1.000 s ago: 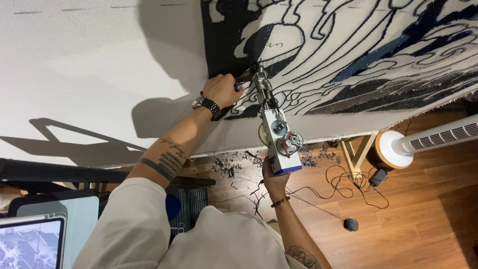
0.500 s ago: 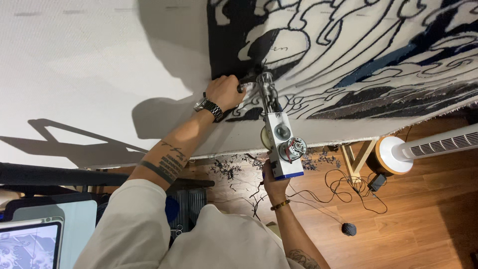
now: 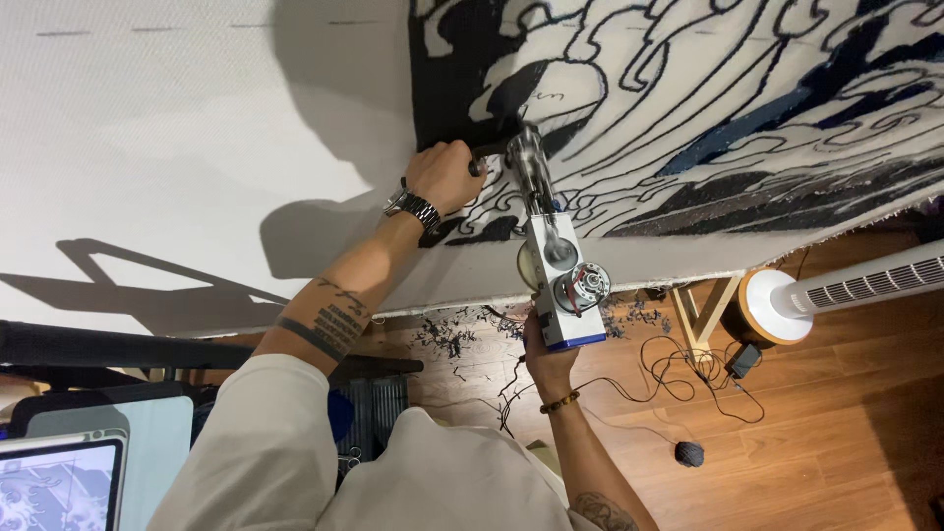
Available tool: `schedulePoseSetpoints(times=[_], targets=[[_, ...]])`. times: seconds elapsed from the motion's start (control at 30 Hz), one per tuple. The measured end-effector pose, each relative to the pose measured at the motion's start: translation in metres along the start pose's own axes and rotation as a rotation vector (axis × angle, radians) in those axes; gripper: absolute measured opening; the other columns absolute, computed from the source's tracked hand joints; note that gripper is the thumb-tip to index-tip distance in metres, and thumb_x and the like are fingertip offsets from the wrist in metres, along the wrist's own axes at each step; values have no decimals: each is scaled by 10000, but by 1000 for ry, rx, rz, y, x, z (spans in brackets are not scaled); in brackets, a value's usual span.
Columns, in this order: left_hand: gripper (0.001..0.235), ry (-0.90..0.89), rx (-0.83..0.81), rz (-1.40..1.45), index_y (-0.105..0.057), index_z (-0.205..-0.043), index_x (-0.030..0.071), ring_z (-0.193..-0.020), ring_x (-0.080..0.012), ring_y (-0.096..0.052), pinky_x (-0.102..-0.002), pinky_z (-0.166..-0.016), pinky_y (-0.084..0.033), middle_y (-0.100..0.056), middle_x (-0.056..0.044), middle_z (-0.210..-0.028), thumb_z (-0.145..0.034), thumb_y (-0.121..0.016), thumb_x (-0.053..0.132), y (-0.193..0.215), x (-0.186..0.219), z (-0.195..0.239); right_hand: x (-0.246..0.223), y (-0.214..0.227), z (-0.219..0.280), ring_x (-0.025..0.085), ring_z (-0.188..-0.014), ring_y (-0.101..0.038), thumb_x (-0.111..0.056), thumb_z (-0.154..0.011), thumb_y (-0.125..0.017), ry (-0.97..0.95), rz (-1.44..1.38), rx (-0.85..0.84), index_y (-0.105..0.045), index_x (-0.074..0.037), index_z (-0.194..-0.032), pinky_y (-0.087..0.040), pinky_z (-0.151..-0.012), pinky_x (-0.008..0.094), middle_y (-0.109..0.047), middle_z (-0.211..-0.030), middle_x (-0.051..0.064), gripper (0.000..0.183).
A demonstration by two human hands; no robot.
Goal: The person uses a handheld tufting gun to apply black yarn into a stretched fabric frame, following a pre-drawn wave design. The person guides the tool along the pattern lines while holding the fabric steady with the other hand.
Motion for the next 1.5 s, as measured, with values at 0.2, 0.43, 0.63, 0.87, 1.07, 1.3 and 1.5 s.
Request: schedulePoseSetpoints(times=[0.2, 0.43, 0.63, 0.87, 1.07, 1.3, 1.5], targets=[[516, 15, 0, 18, -451, -522, 191, -361, -120, -375, -306, -427, -360, -385, 44, -415, -967, -654, 354, 17, 16, 7, 5, 1, -6, 164, -656, -625, 98, -759, -727, -14, 6, 0, -661, -8, -708, -542, -796, 389, -626, -634, 105, 135], [495, -13, 23, 52, -452, -519, 185, -356, -107, -389, -281, -422, -374, -428, 45, -410, -966, -634, 296, 25, 19, -1, -48, 3, -24, 151, -650, -624, 108, -756, -719, -1, -51, 4, -645, -4, -695, -541, -803, 369, -596, -620, 112, 148], [494, -61, 47, 54, -426, -554, 202, -373, -103, -331, -277, -417, -330, -350, 65, -439, -963, -676, 318, 32, 22, -3, -58, 8, -31, 154, -563, -587, 157, -713, -671, 61, -168, -22, -585, -61, -617, -539, -805, 332, -547, -549, 98, 254], [501, -69, 71, 110, -441, -505, 192, -331, -66, -329, -248, -380, -312, -399, 55, -374, -964, -635, 246, 44, 35, 8, -54, 6, -36, 153, -578, -581, 196, -684, -644, 122, -184, -14, -591, -37, -607, -539, -811, 346, -523, -555, 79, 251], [486, -71, 103, 88, -450, -504, 184, -324, -116, -358, -294, -389, -331, -396, 39, -389, -938, -651, 262, 39, 32, -1, -88, 4, -42, 157, -528, -537, 188, -751, -615, 147, -305, -90, -599, -35, -660, -509, -742, 369, -538, -554, 72, 241], [486, -89, 141, 60, -456, -502, 164, -306, -140, -390, -309, -392, -356, -413, 24, -381, -937, -642, 274, 35, 27, -11, -38, 7, -46, 163, -494, -556, 205, -749, -639, 231, -252, -102, -588, -35, -639, -541, -758, 327, -542, -529, 95, 269], [462, -107, 133, 56, -459, -544, 175, -327, -115, -418, -283, -422, -408, -435, 30, -397, -955, -646, 273, 53, 40, -4, -39, 9, -46, 168, -538, -548, 236, -714, -578, 98, -323, -72, -643, -7, -767, -476, -655, 411, -652, -713, 137, 257]])
Point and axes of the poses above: each hand's wrist, its own z-axis away from the middle knuckle, its own y-axis out of the back of the hand, x = y × z, the point moved 1 cm from there along -z, towards the middle knuckle
